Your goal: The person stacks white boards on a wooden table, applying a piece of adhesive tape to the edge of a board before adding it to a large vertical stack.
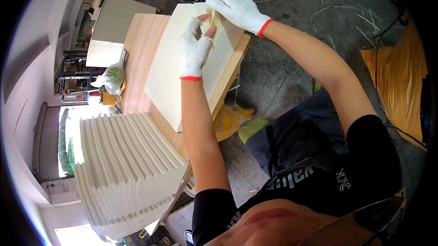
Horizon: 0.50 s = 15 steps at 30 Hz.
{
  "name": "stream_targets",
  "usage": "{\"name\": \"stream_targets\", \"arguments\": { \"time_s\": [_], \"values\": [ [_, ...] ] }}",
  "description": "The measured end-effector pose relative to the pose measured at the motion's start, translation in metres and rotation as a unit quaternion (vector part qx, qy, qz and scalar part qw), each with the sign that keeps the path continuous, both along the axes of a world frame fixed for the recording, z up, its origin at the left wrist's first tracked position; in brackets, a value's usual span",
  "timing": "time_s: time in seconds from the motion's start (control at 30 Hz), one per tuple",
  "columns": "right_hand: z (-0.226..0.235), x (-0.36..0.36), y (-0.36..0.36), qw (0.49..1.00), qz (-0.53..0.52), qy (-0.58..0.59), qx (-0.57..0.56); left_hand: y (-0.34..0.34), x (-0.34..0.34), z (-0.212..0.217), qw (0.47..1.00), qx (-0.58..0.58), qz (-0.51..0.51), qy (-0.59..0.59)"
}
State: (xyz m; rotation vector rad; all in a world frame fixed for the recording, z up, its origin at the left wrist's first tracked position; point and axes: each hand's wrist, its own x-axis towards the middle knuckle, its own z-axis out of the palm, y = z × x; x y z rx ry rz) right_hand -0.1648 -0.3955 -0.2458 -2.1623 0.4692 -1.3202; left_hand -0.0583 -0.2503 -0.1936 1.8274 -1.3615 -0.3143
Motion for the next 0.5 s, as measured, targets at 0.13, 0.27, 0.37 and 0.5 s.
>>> {"name": "stream_targets", "arguments": {
  "time_s": [0.13, 0.27, 0.37, 0.5],
  "values": [
    [0.009, -0.005, 0.004, 0.994, 0.025, 0.069, 0.083, -0.003, 0.008, -0.009, 0.992, -0.121, -0.041, -0.016],
    [0.007, -0.007, 0.004, 0.999, 0.01, 0.032, 0.021, -0.004, 0.012, -0.01, 0.992, -0.085, -0.029, -0.091],
    [0.004, -0.007, 0.001, 1.0, -0.002, 0.017, -0.005, -0.002, 0.001, -0.002, 1.0, 0.012, -0.009, -0.028],
    [0.004, -0.006, 0.003, 1.0, 0.002, 0.012, -0.01, 0.0, 0.0, -0.003, 0.998, 0.021, 0.008, -0.056]
  ]
}}
